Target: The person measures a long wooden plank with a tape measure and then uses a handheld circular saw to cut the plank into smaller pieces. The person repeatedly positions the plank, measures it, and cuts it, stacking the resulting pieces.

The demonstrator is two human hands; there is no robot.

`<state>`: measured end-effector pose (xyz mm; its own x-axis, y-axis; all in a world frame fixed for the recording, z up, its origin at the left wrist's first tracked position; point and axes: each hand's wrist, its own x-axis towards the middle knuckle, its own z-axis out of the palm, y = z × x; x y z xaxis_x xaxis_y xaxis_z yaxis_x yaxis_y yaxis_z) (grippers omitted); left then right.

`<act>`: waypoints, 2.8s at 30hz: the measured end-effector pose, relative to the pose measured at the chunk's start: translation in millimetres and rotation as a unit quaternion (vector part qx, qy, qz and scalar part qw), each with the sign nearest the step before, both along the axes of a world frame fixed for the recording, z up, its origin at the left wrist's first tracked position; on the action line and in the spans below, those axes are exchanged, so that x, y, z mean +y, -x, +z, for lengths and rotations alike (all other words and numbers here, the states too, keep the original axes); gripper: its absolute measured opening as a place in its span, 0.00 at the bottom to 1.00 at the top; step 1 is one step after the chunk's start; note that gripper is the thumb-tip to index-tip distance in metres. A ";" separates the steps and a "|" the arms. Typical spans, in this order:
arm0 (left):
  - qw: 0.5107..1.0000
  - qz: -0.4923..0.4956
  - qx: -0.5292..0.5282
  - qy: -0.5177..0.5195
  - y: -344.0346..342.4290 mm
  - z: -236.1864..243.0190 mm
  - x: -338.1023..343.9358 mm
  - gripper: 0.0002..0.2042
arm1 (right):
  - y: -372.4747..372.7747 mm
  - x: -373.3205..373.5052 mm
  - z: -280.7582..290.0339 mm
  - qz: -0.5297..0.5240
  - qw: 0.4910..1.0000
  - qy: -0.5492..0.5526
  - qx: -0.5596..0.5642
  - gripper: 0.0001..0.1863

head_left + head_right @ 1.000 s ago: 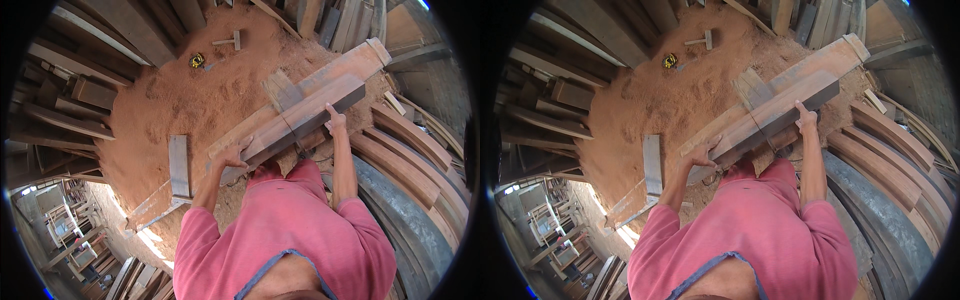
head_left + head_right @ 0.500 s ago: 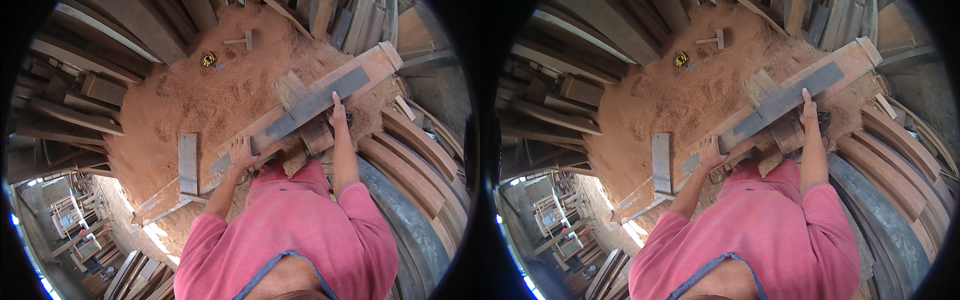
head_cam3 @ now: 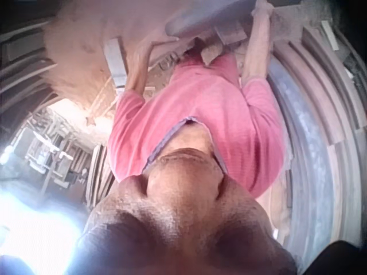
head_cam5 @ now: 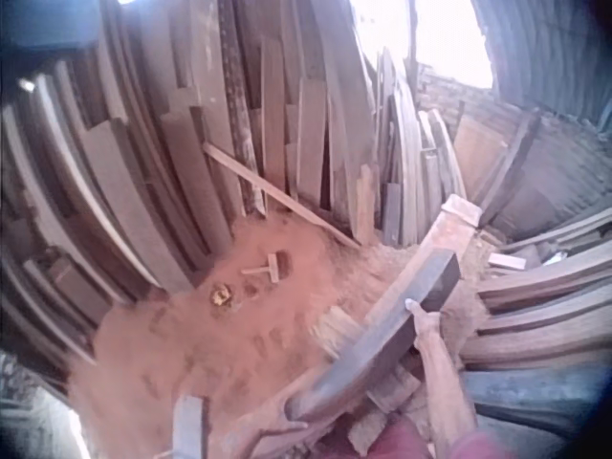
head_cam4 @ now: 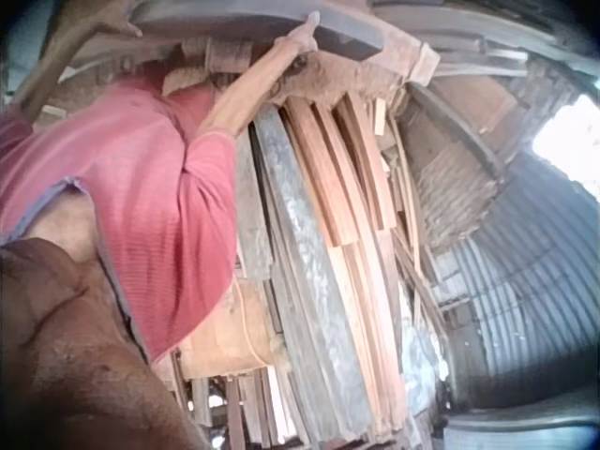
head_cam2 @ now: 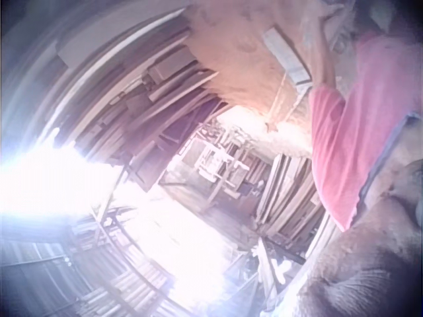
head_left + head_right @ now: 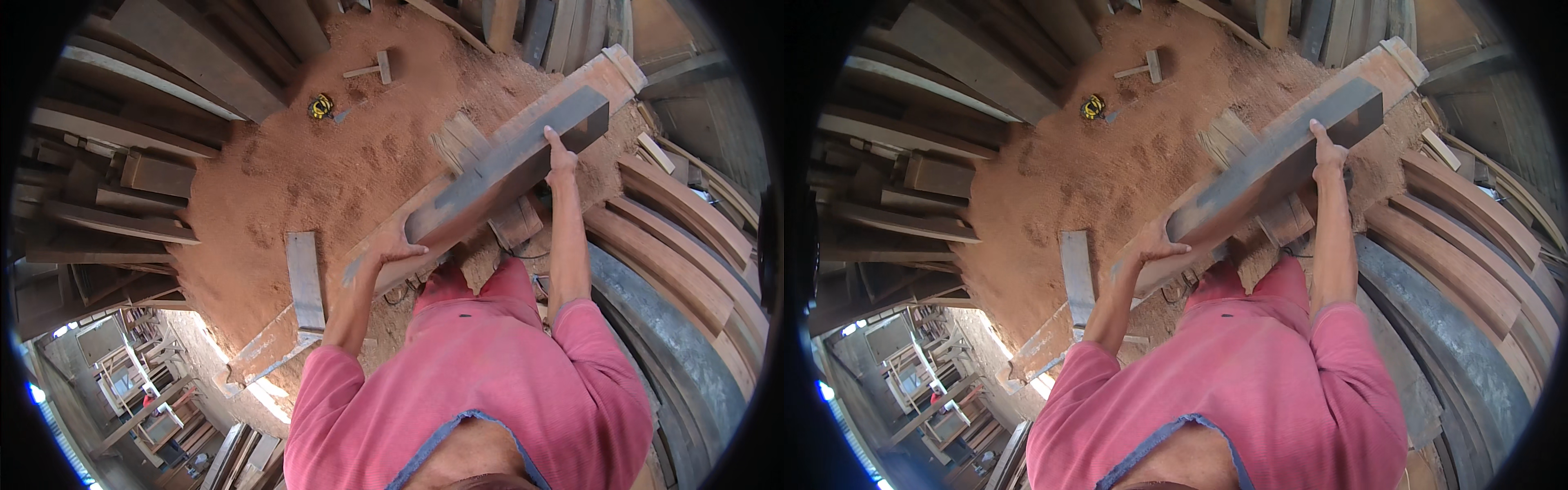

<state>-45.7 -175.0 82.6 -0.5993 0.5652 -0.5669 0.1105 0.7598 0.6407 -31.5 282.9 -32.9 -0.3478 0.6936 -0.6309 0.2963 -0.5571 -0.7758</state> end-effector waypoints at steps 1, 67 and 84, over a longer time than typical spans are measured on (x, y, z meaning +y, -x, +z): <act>0.998 -0.009 0.002 -0.065 4.2 -15.3 3.6 0.49 | 0.5 9.9 11.0 0.007 1.000 -0.008 -0.026 0.49; 0.828 0.557 0.063 -0.022 -306.3 -168.2 -357.0 0.11 | -203.2 -102.7 -41.9 0.335 0.835 -0.288 -0.327 0.27; 0.821 0.497 0.265 -0.099 -112.9 67.3 -91.8 0.14 | -79.9 -316.5 180.5 0.631 0.728 -0.123 0.237 0.47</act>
<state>67.2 -266.8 150.0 -0.9529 -0.3014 -0.0344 -0.1973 0.5297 0.8249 48.4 -33.6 147.6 -0.9443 -0.2968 -0.1423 0.1174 0.1000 -0.9880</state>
